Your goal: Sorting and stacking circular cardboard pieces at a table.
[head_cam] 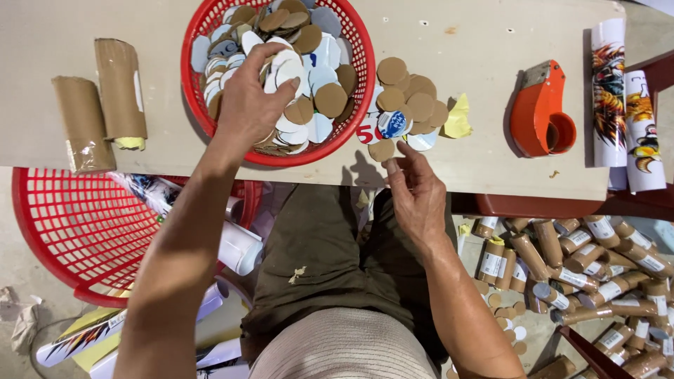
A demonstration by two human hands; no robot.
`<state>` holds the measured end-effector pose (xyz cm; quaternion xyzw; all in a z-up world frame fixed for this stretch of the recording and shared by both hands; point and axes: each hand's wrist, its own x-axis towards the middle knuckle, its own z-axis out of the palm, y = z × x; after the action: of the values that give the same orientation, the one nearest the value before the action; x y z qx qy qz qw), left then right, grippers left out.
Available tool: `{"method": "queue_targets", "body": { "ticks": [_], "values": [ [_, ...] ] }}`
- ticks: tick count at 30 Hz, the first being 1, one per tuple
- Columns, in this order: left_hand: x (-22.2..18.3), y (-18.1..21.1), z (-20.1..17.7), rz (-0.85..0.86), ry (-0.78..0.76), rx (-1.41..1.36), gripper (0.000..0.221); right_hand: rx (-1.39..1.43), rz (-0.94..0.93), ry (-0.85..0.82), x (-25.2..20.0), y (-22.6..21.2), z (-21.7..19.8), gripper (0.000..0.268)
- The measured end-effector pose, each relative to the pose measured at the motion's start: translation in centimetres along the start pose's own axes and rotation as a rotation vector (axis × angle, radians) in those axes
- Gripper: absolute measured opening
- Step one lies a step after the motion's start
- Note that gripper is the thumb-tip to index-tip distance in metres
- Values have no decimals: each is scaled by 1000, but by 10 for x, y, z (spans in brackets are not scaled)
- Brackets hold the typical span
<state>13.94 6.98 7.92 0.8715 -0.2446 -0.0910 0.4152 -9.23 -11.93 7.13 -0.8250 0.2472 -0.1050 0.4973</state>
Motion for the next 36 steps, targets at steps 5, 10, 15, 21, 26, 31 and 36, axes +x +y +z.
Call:
{"method": "queue_targets", "body": {
  "ticks": [5, 10, 15, 21, 26, 31, 36],
  "values": [
    [-11, 11, -5, -324, -100, -1097, 60, 100, -178, -57, 29, -45, 10, 61],
    [-21, 18, 17, -257, -215, -1399, 55, -9, -465, -176, 77, -75, 37, 102],
    [-18, 20, 48, -318, -165, -1690, 37, -69, -818, -114, 89, -74, 67, 96],
    [-2, 21, 66, -499, 2, -1823, 49, -89, -669, 139, 91, -77, 87, 33],
    [-8, 42, 53, -737, 136, -1570, 59, -63, -727, 190, 99, -79, 93, 36],
    [1, 9, 64, -444, 146, -1648, 63, -109, -739, 182, 95, -68, 98, 28],
    [-6, 37, 62, -436, 278, -1480, 54, -166, -677, 151, 104, -55, 98, 31]
  ]
}}
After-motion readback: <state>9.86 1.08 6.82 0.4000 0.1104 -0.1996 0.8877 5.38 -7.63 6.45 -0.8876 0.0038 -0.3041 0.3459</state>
